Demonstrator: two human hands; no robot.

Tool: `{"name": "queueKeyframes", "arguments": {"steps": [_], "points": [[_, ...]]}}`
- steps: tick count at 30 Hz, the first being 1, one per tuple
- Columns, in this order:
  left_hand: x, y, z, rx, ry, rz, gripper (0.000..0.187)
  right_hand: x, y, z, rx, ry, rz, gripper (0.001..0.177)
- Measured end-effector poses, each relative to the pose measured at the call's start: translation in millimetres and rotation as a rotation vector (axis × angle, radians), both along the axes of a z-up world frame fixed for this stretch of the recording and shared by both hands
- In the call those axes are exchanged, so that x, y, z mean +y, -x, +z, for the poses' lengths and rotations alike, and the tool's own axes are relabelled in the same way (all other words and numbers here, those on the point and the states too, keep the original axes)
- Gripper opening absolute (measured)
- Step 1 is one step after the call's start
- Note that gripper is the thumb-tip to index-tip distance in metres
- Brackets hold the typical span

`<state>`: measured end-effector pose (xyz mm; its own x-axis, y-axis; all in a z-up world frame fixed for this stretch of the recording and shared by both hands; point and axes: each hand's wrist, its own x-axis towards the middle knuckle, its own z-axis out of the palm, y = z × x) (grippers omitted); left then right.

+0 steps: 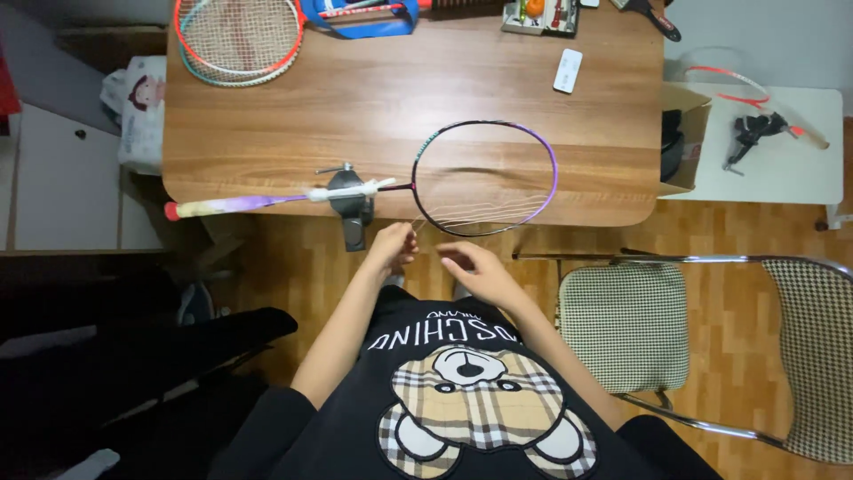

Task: The person manually strings a badminton racket using a clamp tool.

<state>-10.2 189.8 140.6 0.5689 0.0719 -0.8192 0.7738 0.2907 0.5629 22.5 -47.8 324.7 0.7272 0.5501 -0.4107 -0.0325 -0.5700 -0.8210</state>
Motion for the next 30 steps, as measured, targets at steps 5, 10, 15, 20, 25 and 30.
{"name": "queueKeyframes", "arguments": {"steps": [5, 10, 15, 20, 25, 30], "points": [[14.8, 24.5, -2.6, -0.003, 0.034, -0.004, 0.023, 53.1, 7.8, -45.9, 0.117, -0.46, -0.093, 0.056], [24.0, 36.0, -7.1, -0.143, 0.081, 0.02, 0.026, 87.2, 7.4, -59.6, 0.618, -0.606, -0.462, 0.068], [33.3, 27.6, 35.9, -0.331, 0.191, -0.157, 0.013, 91.3, 23.0, -31.0, 0.726, -0.959, -0.618, 0.05], [47.7, 18.8, 95.4, -0.369, 0.339, -0.052, 0.036, 96.7, 35.1, -29.0, 0.804, -0.703, -0.392, 0.03], [53.9, 20.9, 129.1, -0.338, 0.46, -0.135, 0.035, 111.7, 39.4, -35.6, 0.886, -0.482, -0.225, 0.029], [63.0, 36.6, 75.0, -0.216, 0.08, -0.076, 0.05, 127.7, 56.0, -52.6, 0.863, -0.417, 0.073, 0.026]]}}
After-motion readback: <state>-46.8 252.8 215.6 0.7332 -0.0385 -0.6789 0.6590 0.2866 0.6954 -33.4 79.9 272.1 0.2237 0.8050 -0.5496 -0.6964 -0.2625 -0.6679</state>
